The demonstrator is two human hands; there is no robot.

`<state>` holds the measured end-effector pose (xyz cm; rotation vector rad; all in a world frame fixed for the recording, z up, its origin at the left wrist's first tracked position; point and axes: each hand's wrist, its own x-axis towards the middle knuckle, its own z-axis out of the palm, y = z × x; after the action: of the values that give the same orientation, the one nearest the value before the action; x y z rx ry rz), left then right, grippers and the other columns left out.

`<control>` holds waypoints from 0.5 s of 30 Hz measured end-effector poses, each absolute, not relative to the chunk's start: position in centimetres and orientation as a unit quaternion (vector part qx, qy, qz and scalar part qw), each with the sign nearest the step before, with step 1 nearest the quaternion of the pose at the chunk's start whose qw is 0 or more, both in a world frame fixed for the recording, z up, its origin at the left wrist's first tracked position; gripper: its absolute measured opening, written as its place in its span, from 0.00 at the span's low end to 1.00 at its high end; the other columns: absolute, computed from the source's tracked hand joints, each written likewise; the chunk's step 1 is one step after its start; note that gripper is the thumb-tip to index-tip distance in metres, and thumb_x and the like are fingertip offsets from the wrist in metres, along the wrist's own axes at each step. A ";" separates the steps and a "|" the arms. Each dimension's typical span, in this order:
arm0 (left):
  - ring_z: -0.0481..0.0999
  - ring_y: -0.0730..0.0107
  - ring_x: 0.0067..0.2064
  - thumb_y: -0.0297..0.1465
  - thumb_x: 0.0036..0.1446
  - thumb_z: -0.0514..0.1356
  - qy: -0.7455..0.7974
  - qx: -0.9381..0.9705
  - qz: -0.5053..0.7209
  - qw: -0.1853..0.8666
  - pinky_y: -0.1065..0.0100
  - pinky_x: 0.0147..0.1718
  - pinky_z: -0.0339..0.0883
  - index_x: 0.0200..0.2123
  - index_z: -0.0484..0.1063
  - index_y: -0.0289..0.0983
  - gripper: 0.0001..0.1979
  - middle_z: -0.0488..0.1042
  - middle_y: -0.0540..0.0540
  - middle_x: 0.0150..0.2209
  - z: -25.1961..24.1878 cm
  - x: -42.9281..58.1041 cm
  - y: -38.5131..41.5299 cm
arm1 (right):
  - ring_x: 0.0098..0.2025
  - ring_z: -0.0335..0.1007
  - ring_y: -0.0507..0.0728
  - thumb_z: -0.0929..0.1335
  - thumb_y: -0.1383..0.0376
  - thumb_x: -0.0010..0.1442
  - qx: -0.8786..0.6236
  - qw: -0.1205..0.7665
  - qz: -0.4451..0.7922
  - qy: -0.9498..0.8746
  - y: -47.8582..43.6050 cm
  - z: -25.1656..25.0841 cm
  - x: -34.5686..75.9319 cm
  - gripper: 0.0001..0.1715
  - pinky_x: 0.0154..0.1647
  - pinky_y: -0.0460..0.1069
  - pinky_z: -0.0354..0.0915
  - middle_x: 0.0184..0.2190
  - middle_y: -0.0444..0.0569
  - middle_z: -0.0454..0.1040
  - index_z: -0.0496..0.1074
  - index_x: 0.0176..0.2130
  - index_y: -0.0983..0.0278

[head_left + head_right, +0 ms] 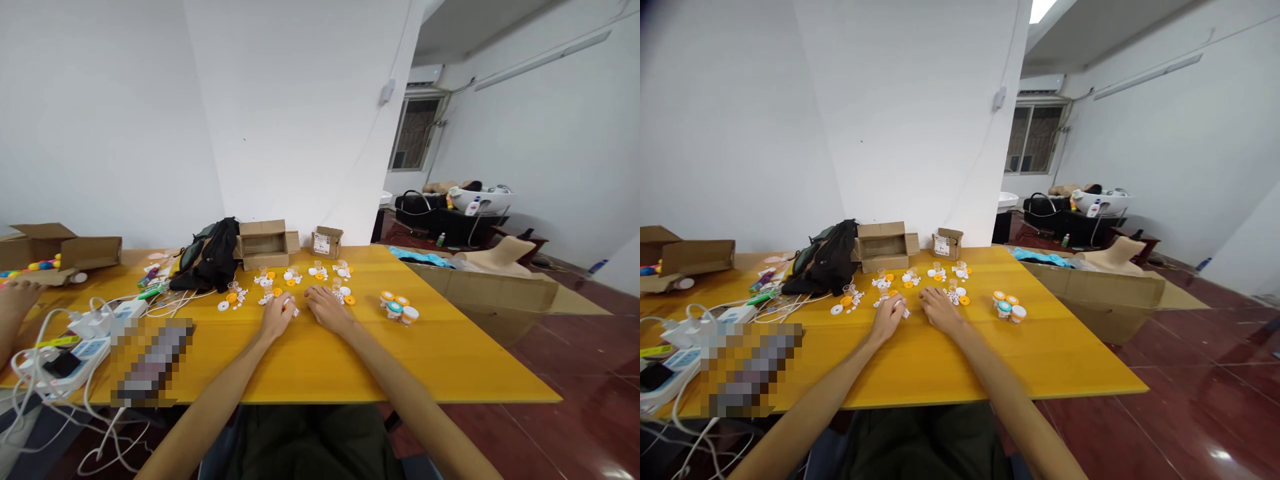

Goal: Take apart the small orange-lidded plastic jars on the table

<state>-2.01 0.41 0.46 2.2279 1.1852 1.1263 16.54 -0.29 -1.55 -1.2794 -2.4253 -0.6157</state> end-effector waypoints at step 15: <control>0.62 0.68 0.23 0.37 0.59 0.49 0.419 0.802 0.381 0.187 0.69 0.28 0.54 0.23 0.64 0.40 0.14 0.61 0.53 0.18 0.7 -2.0 0.1 | 0.49 0.66 0.59 0.62 0.73 0.65 -0.442 0.171 -0.195 -0.859 -0.4 -1.4 17.1 0.14 0.46 0.53 0.63 0.44 0.54 0.74 0.76 0.40 0.63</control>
<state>-1.96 0.15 0.68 2.2589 1.1800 1.0732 17.13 -0.44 -1.38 -1.2561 -2.4384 -0.5533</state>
